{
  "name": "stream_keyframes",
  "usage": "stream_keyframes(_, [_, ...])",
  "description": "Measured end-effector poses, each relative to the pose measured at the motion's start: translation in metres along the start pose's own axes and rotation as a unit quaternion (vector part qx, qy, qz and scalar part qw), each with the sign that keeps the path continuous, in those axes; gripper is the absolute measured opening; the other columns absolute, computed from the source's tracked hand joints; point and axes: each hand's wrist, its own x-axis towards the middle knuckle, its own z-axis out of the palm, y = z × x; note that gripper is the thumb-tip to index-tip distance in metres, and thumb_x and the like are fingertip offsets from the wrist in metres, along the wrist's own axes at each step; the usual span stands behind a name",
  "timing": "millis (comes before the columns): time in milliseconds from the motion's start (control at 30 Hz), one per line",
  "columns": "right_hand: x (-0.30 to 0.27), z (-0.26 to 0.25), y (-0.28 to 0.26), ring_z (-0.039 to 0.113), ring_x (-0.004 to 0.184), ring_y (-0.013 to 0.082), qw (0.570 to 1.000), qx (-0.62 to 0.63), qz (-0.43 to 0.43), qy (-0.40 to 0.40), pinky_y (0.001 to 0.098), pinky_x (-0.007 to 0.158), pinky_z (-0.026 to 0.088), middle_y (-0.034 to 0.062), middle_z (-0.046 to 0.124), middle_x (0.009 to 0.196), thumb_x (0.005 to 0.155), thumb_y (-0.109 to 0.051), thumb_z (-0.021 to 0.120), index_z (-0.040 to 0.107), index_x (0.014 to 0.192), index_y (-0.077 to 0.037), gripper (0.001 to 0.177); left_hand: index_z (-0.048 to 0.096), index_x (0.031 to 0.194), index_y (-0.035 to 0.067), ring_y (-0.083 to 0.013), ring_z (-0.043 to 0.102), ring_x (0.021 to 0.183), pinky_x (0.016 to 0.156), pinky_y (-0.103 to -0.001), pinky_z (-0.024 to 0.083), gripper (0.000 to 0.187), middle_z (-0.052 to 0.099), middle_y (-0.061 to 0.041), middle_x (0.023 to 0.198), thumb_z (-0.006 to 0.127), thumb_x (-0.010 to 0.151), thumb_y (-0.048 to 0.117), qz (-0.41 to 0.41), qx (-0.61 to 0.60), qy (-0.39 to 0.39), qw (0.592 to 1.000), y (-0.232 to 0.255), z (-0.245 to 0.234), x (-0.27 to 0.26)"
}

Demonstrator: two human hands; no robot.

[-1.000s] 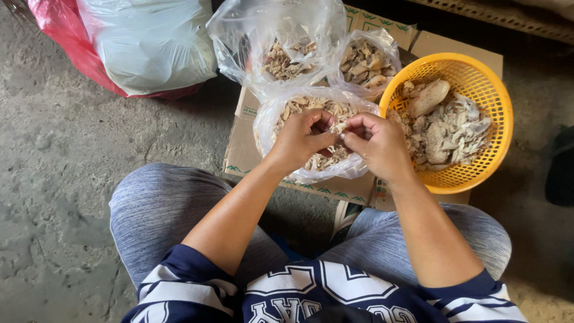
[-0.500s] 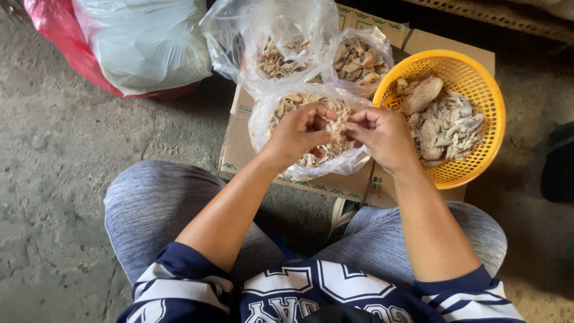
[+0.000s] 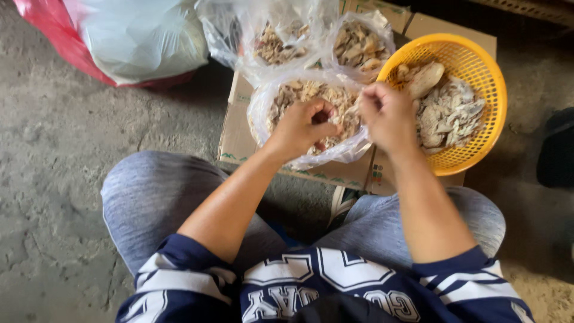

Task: The person sits on the floor and sorts dried food items by hand. They pick up pieces from a yellow basket, break them apart, and place them into clear plastic bags arranged on a cardboard box.

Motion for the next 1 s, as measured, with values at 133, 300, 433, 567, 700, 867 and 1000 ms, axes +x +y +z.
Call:
stream_keyframes(133, [0.0,-0.006,-0.004,0.068,0.087,0.0082,0.98,0.15,0.03,-0.126,0.0239,0.079,0.056,0.003,0.074,0.099,0.097,-0.007,0.069,0.068,0.116,-0.001,0.02,0.064,0.104,0.002,-0.0098,0.066,0.075,0.055,-0.027,0.061,0.02,0.067,-0.004,0.088,0.074,0.091,0.013,-0.017,-0.026,-0.008,0.999,-0.003,-0.01,0.005])
stream_keyframes(300, [-0.007,-0.004,-0.009,0.071,0.093,0.0099,0.971,0.169,0.03,-0.168,0.0244,0.086,0.059,0.0049,0.074,0.104,0.09,-0.002,0.075,0.068,0.113,0.001,0.024,0.066,0.103,0.004,-0.0094,0.066,0.082,0.062,-0.028,0.061,0.018,0.068,-0.002,0.091,0.07,0.095,0.019,-0.048,-0.07,-0.043,0.995,-0.009,-0.012,0.006])
stream_keyframes(433, [-0.005,0.0,-0.003,0.07,0.094,0.009,0.965,0.214,0.002,-0.153,0.0241,0.087,0.058,0.0037,0.073,0.104,0.091,0.002,0.072,0.066,0.108,0.0,0.018,0.067,0.102,0.005,-0.0095,0.066,0.082,0.061,-0.029,0.059,0.018,0.069,-0.001,0.09,0.071,0.095,0.022,-0.043,-0.061,-0.052,0.996,-0.008,-0.012,0.012])
stream_keyframes(567, [-0.005,0.01,0.013,0.066,0.087,0.0075,0.974,0.193,-0.043,-0.114,0.0228,0.079,0.056,0.0035,0.071,0.099,0.091,0.003,0.07,0.067,0.103,-0.001,0.013,0.067,0.101,0.005,-0.0117,0.067,0.076,0.056,-0.029,0.059,0.017,0.069,-0.002,0.087,0.071,0.091,0.018,-0.033,-0.002,-0.003,0.999,-0.003,-0.003,0.016])
stream_keyframes(700, [0.007,0.009,0.021,0.061,0.078,0.0061,0.974,0.215,-0.011,-0.068,0.0225,0.068,0.051,0.0014,0.067,0.092,0.092,-0.001,0.071,0.066,0.103,-0.003,0.013,0.067,0.1,0.005,-0.0092,0.064,0.075,0.055,-0.027,0.058,0.018,0.067,0.0,0.085,0.073,0.094,0.021,-0.02,-0.006,0.0,1.0,-0.001,0.0,0.014])
stream_keyframes(867, [0.008,-0.005,0.002,0.063,0.072,0.0061,0.955,0.265,0.111,-0.076,0.0223,0.062,0.051,-0.0008,0.071,0.087,0.092,-0.008,0.069,0.074,0.105,-0.005,0.014,0.067,0.099,0.005,-0.0068,0.061,0.076,0.056,-0.028,0.059,0.013,0.064,0.003,0.085,0.073,0.093,0.016,-0.018,-0.067,0.01,0.998,-0.003,-0.005,0.013])
stream_keyframes(1000, [-0.002,-0.002,-0.014,0.064,0.075,0.0046,0.976,0.157,0.051,-0.141,0.0212,0.067,0.053,-0.0016,0.072,0.085,0.085,-0.007,0.079,0.074,0.1,-0.001,0.017,0.068,0.097,0.003,-0.0088,0.061,0.074,0.056,-0.026,0.055,0.012,0.066,0.0,0.085,0.075,0.093,0.012,-0.011,-0.062,0.036,0.997,-0.008,-0.005,0.018])
